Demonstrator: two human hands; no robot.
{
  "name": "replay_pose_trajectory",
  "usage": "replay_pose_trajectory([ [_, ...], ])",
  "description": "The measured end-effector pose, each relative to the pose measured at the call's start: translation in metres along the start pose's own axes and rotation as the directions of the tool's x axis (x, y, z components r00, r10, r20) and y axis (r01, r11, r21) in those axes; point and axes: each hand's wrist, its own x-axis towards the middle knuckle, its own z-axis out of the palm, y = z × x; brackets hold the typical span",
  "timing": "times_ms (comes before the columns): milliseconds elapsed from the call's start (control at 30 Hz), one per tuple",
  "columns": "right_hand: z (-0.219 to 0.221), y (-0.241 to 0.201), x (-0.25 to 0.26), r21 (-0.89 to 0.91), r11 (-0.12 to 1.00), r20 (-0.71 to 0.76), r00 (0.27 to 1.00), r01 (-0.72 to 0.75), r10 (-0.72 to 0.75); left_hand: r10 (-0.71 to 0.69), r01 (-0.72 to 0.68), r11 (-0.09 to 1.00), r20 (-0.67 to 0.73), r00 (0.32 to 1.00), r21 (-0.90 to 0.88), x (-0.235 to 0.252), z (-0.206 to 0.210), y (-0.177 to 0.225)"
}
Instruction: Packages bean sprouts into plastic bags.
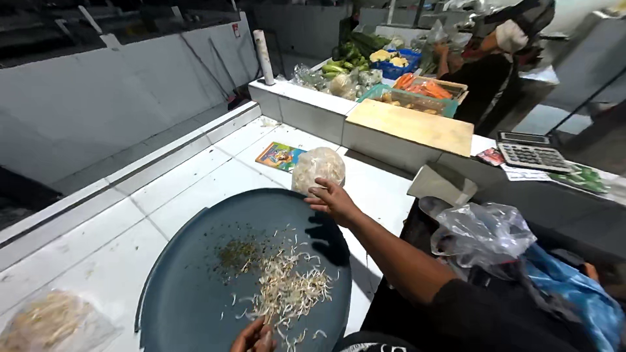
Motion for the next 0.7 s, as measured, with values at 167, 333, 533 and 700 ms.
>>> replay_pose_trajectory([
  [167, -0.038, 0.019, -0.035, -0.152, 0.988, 0.021, 1.000, -0.003, 0.006, 0.267, -0.017, 0.917, -0.583, 0.768, 0.398, -0.050, -0.054, -0.009],
  [333, -0.066, 0.028, -0.055, -0.239, 0.971, -0.145, 0.988, 0.012, -0.048, 0.212, 0.207, 0.940, -0.940, 0.268, 0.270, -0.110, -0.144, -0.013],
  [533, -0.055, 0.034, -0.073, -0.285, 0.958, -0.194, 0.979, 0.003, -0.061, 0.158, 0.508, 0.733, -0.840, 0.519, 0.452, -0.109, -0.126, -0.023],
  [700, -0.039, 0.034, -0.087, -0.335, 0.938, -0.042, 0.993, 0.092, -0.113, 0.125, 0.432, 0.617, -0.624, 0.771, 0.658, -0.056, -0.077, -0.031],
])
